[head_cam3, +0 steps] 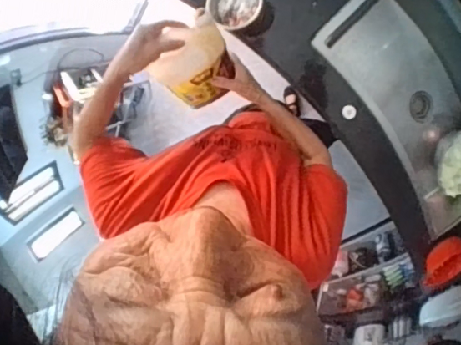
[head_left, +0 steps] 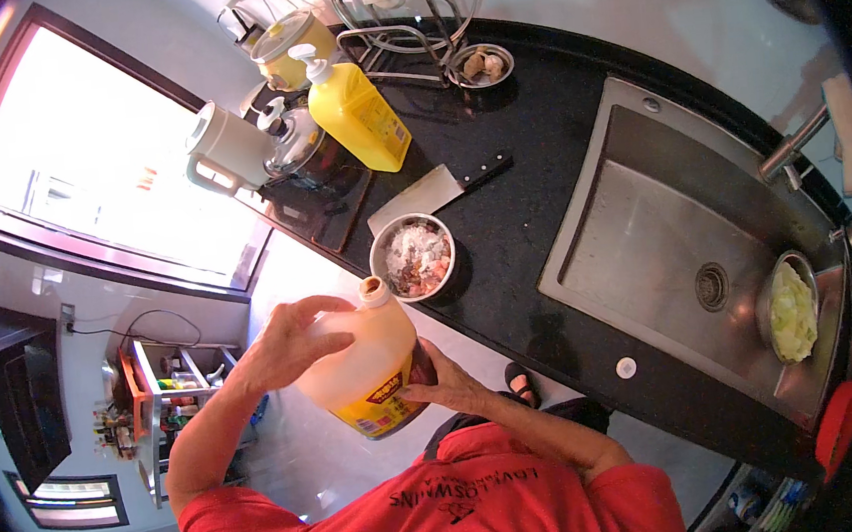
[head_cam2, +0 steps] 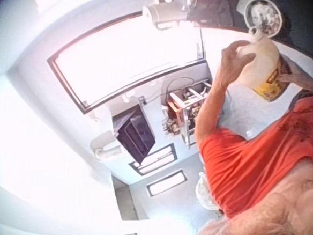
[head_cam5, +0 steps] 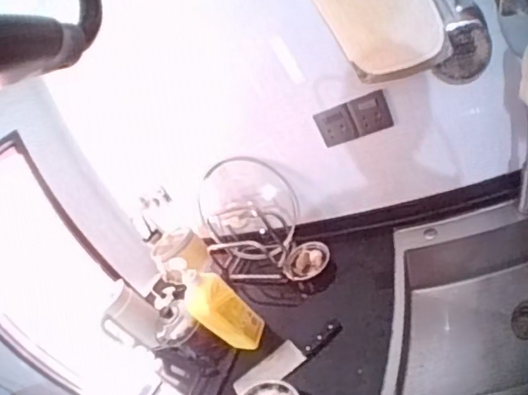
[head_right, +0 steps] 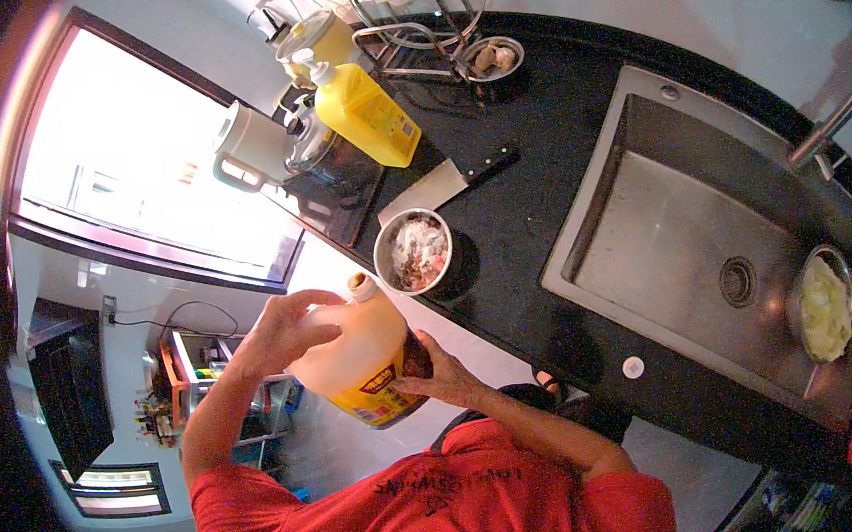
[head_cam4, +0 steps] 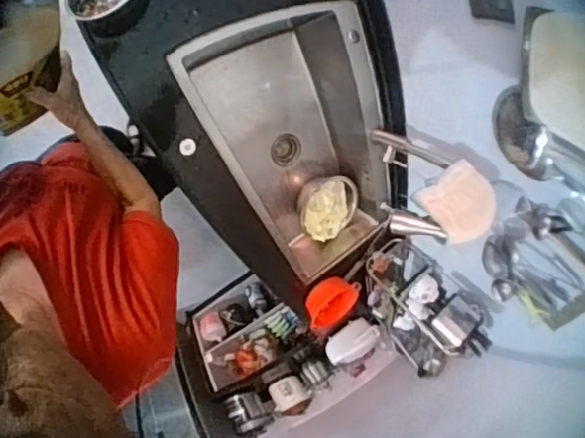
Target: The person washes chopped green vegetables in a red colander under running water in a kitchen sink. They then move to a table to crack an egg into a bowl and return to the sink area to pour a liquid from a large plastic bottle into a small bowl containing other ingredients.
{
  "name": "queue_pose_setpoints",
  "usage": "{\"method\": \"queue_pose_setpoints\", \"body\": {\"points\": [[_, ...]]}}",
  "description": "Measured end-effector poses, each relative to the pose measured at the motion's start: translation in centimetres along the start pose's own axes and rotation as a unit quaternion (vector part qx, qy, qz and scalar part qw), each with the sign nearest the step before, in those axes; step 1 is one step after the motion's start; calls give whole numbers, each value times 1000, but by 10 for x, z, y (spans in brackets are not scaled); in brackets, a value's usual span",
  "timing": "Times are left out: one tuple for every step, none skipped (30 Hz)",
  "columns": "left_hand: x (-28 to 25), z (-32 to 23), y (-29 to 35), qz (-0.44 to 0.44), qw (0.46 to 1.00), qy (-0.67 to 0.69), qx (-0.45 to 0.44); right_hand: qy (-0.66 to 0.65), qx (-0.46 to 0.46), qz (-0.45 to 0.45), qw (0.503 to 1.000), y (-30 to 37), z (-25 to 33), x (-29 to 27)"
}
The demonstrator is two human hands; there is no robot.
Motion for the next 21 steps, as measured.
{"method": "queue_pose_setpoints", "body": {"points": [[3,-6,5,-11,999,-28,12,60,-25,-22,998,2,-6,-4],[7,-8,15,-28,999,-22,22,220,-74,-66,971,20,3,-4],[7,-4,21,-55,998,10,34,375,-114,-124,911,32,13,-4],[11,8,26,-72,995,50,43,416,-151,-111,890,52,36,-5],[17,17,35,-94,990,93,43,453,-188,-88,867,68,62,-8],[21,13,39,-95,986,132,34,465,-229,-122,846,85,83,-14],[23,9,46,-103,980,169,20,521,-260,-158,797,105,104,-24],[24,9,52,-101,974,200,36,570,-266,-224,744,120,112,-41],[29,6,55,-97,971,213,40,619,-212,-280,702,140,119,-58],[30,4,60,-100,969,221,45,652,-132,-343,663,156,125,-72],[29,1,64,-104,967,228,50,660,-66,-396,635,174,124,-87],[31,-3,68,-105,965,231,63,649,8,-423,632,190,118,-99],[32,-6,69,-102,967,222,74,652,49,-430,623,201,110,-109],[32,-11,71,-105,968,211,84,645,56,-431,629,207,102,-115],[31,-15,73,-108,969,201,93,638,62,-429,637,211,95,-120],[31,-19,73,-101,972,190,98,645,40,-427,632,213,90,-125],[31,-24,76,-99,974,180,99,653,16,-421,629,212,87,-129],[31,-29,78,-97,976,169,100,659,-9,-414,627,212,85,-131],[33,-34,77,-86,972,179,127,613,-25,-422,667,213,86,-133],[35,-40,77,-77,967,190,153,566,-42,-424,706,213,90,-135],[37,-47,77,-68,961,199,179,516,-57,-422,743,211,98,-137]]}}
Point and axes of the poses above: each hand's wrist, its own y-axis away from the middle knuckle, its own x-axis out of the palm, z = x × y, the point moved 3 cm from there along -y, towards the middle knuckle, and after that the axes turned 1 degree about -x, right-handed, at the moved point
